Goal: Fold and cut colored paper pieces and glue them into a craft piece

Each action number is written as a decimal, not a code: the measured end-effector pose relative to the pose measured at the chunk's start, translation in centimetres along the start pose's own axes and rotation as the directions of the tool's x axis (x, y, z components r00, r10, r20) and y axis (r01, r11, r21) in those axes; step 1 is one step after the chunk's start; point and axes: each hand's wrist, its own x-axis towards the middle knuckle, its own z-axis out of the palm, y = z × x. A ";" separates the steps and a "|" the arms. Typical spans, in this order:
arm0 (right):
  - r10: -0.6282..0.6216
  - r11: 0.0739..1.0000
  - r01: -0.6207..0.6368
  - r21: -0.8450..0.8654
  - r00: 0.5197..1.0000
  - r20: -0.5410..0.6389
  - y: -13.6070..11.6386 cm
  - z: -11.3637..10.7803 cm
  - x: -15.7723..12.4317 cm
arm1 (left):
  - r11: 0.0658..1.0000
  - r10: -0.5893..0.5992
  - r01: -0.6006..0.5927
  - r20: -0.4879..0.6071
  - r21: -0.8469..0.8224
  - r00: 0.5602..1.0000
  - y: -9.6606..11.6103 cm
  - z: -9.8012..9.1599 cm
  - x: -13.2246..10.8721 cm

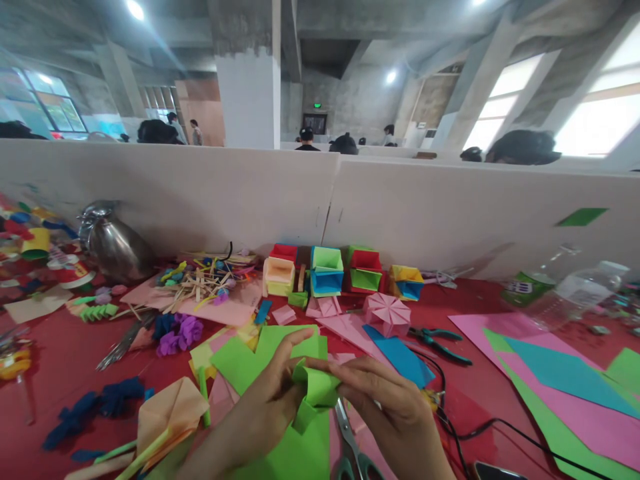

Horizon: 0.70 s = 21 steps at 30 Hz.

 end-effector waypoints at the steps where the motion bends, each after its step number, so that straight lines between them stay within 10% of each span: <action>1: 0.017 1.000 -0.018 -0.017 0.999 -0.037 0.1 0.0 0.0 | 0.999 0.038 -0.037 -0.029 0.035 0.999 0.0 -0.1 0.2; 9: 0.114 0.982 -0.152 -0.112 0.951 -0.288 0.6 -0.1 -0.3 | 0.715 0.587 -0.376 -0.215 0.589 0.780 0.6 -0.3 0.0; 21: 0.204 0.979 -0.199 0.045 0.957 -0.205 0.1 0.1 0.1 | 0.667 0.540 -0.373 -0.073 0.645 0.838 0.7 0.0 0.2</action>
